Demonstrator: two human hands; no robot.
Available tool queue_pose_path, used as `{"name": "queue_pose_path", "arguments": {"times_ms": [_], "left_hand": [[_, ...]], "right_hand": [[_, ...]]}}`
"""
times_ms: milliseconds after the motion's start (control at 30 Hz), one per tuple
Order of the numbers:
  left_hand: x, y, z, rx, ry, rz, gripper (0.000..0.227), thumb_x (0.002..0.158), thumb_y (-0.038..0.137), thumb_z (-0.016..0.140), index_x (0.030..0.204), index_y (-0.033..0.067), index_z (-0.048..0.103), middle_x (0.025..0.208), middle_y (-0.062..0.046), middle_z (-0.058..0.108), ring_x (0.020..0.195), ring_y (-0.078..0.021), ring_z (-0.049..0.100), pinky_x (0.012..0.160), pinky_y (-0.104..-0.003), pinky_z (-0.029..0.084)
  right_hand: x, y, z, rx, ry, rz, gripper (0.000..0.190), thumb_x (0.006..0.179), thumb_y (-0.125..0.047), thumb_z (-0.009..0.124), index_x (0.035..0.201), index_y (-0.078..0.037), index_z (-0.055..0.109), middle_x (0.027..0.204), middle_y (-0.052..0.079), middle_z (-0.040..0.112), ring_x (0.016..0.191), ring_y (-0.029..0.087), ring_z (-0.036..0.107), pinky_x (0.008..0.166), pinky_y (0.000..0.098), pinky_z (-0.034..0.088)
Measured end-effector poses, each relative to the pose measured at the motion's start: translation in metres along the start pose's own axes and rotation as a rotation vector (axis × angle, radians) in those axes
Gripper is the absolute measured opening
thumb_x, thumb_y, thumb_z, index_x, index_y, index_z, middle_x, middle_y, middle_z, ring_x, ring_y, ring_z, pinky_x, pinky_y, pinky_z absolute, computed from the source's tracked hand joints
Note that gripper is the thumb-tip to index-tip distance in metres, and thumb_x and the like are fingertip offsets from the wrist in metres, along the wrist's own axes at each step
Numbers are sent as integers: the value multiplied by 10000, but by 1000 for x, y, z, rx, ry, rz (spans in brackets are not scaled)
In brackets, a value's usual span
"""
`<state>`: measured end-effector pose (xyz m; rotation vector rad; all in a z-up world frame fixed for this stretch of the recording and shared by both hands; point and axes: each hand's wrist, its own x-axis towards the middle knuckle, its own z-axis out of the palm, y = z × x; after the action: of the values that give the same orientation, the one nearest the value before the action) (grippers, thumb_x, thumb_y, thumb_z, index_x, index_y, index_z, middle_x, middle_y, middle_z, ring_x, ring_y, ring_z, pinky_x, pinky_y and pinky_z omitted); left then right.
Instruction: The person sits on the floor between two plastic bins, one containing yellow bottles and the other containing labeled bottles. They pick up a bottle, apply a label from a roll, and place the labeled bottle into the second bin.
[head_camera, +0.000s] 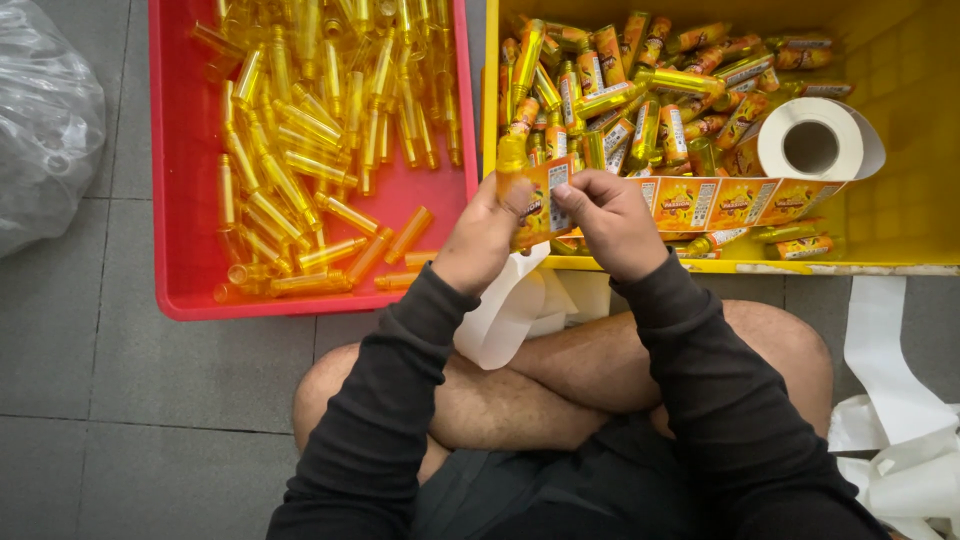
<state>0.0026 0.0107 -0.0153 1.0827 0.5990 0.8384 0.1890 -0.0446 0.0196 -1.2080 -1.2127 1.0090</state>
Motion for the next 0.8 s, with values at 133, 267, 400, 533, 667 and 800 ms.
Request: {"name": "queue_pose_path", "arguments": {"times_ms": [133,267,400,533,667,800], "left_hand": [[-8,13,12,100,-96,60,469,974,90,674,1367,26,425,972,-162,608,798,-234,675,589,-332,605],[-12,11,13,88,-124,46,819,800,-104,732,1463,58,279,1145,-186,550,988,-268,636,734,-400,603],[-9,15,13,144,-67,12,634,838,-75,628,1409,39,376,1001,-192,593,739,-244,668,544,-326,579],[-1,8,7,107,25,29,402,941,83,620,1316,30,484,897,-164,628,636,-207,677,440,-303,545],[-5,10,7,114,8,73,459,895,28,640,1320,29,465,912,-202,625,596,-243,667,437,-319,544],[-10,11,12,119,-43,54,687,790,-102,616,1415,27,361,952,-199,586,643,-218,644,489,-319,559]], "right_hand": [[1,5,-3,13,21,-9,219,1053,-116,680,876,12,696,650,114,649,638,159,639,637,303,555],[1,10,-7,14,17,-7,227,1060,-128,678,875,2,697,658,91,643,659,130,622,641,293,546],[-2,-4,1,-22,-14,-24,226,1051,-129,688,853,-19,696,645,71,633,675,113,595,634,275,516],[0,3,1,-32,-67,-18,226,1036,-126,689,827,-47,716,654,67,665,684,122,611,661,282,532],[0,0,0,-57,-74,-19,230,1038,-135,685,830,-46,726,658,78,682,680,146,641,692,292,554],[0,1,-3,-69,-41,-25,227,1059,-129,659,860,-38,718,675,78,683,708,139,645,699,297,551]]}}
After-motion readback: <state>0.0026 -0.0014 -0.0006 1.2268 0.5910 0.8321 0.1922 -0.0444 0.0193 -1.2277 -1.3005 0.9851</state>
